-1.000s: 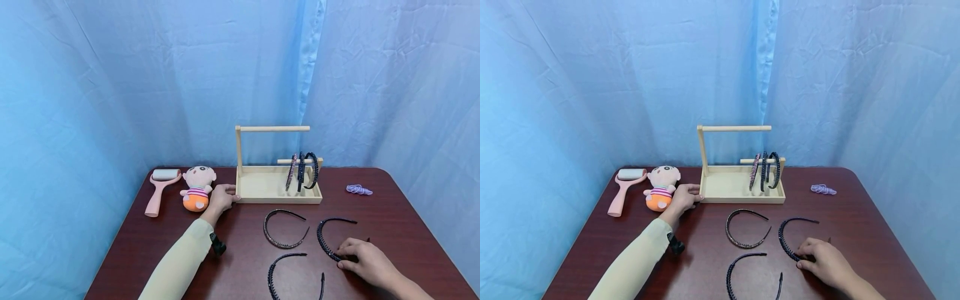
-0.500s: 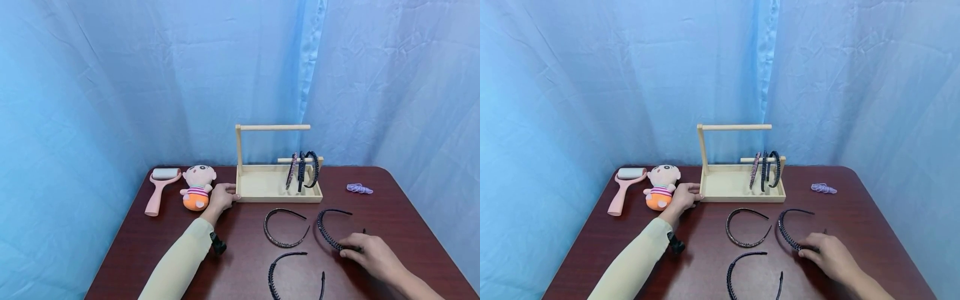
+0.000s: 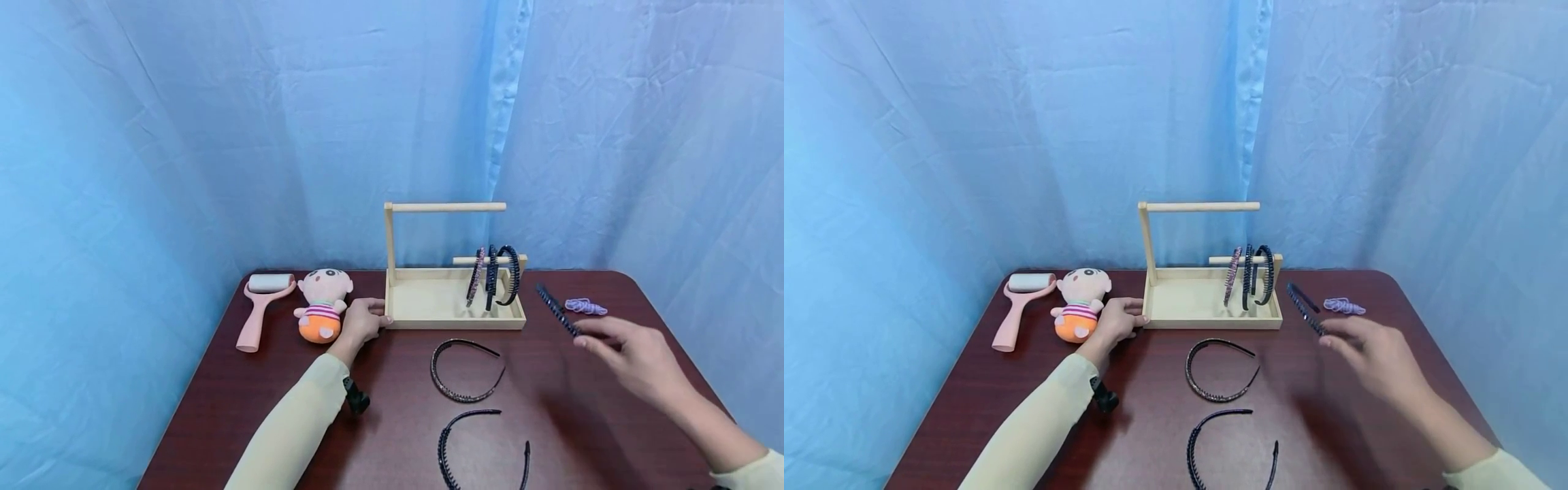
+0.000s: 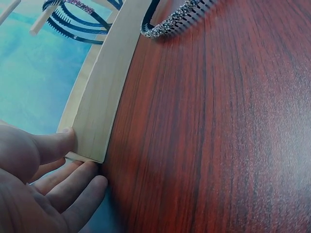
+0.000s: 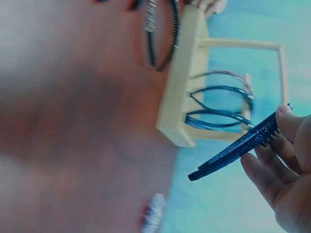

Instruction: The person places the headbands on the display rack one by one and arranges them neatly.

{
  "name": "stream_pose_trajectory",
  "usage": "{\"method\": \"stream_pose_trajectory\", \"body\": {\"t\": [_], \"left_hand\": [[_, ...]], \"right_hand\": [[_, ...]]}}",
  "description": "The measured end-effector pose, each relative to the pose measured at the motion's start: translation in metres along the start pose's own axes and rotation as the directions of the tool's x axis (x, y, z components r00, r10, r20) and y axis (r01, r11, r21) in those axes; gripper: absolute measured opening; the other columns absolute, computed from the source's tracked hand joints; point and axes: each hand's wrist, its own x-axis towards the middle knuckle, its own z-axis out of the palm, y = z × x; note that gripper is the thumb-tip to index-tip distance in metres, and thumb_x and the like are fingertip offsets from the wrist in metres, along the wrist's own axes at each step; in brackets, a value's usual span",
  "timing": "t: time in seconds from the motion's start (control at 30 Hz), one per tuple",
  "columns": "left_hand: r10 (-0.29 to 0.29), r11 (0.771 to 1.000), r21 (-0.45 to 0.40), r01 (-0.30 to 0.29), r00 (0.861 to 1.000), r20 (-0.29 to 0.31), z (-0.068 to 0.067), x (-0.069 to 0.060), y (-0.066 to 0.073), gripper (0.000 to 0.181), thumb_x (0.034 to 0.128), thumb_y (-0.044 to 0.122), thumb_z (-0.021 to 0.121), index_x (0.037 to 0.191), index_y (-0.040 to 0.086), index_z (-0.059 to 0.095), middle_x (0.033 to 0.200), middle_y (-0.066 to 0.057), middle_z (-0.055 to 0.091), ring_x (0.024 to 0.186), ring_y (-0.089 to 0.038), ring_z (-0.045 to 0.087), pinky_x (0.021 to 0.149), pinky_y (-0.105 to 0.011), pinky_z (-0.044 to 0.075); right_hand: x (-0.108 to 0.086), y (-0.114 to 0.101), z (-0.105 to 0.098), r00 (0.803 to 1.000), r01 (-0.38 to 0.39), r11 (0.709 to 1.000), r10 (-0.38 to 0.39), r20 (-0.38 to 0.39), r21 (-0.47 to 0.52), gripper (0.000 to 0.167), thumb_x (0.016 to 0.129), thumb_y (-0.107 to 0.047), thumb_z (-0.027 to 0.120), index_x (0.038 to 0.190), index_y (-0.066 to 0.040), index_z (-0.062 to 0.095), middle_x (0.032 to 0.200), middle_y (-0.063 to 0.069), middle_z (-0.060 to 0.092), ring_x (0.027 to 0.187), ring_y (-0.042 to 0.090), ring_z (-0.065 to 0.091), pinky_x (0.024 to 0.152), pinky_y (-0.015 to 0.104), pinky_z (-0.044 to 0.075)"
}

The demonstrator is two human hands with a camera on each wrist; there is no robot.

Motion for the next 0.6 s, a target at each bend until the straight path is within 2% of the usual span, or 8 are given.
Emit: {"method": "stream_pose_trajectory", "body": {"t": [0.23, 0.43, 0.53, 0.6], "left_hand": [[0.002, 1.0, 0.012, -0.002, 1.0, 0.006, -0.002, 0.001, 0.002, 0.045, 0.0894, 0.006, 0.079, 0.133, 0.005, 0.068, 0.119, -0.015, 0.074, 0.085, -0.02, 0.07, 0.053, -0.026, 0.05], [-0.009, 1.0, 0.025, 0.009, 1.0, 0.003, -0.002, 0.001, 0.003, 0.045, 0.0894, 0.007, 0.079, 0.133, 0.004, 0.067, 0.119, -0.015, 0.074, 0.084, -0.017, 0.07, 0.053, -0.026, 0.051], [-0.012, 1.0, 0.018, 0.012, 1.0, 0.007, -0.002, 0.001, 0.003, 0.045, 0.0895, 0.006, 0.079, 0.133, 0.004, 0.067, 0.12, -0.016, 0.074, 0.084, -0.018, 0.07, 0.053, -0.025, 0.05], [-0.016, 1.0, 0.013, 0.015, 1.0, 0.01, -0.003, 0.001, 0.004, 0.045, 0.0896, 0.005, 0.079, 0.133, 0.003, 0.067, 0.12, -0.016, 0.074, 0.085, -0.02, 0.071, 0.052, -0.025, 0.05]], "right_hand": [[0.047, -0.002, -0.025, 0.995, -0.076, 0.997, 0.078, -0.065, 0.021, 0.023, 0.09, -0.016, 0.081, 0.112, -0.014, 0.079, 0.087, 0.009, 0.078, 0.07, -0.024, 0.053, 0.055, 0.015, 0.039], [0.085, -0.011, -0.032, 0.983, -0.175, 0.984, 0.176, -0.053, 0.034, 0.033, 0.1, -0.033, 0.069, 0.126, -0.014, 0.074, 0.102, 0.014, 0.078, 0.077, -0.028, 0.049, 0.063, 0.009, 0.039], [0.103, -0.015, -0.029, 0.981, -0.183, 0.983, 0.184, -0.055, 0.023, 0.034, 0.101, -0.037, 0.067, 0.126, -0.015, 0.074, 0.102, 0.012, 0.078, 0.078, -0.026, 0.048, 0.069, 0.011, 0.038], [0.114, -0.018, -0.024, 0.983, -0.174, 0.985, 0.174, -0.06, 0.01, 0.033, 0.101, -0.038, 0.066, 0.125, -0.016, 0.074, 0.1, 0.01, 0.078, 0.08, -0.016, 0.054, 0.071, 0.017, 0.041]]}}
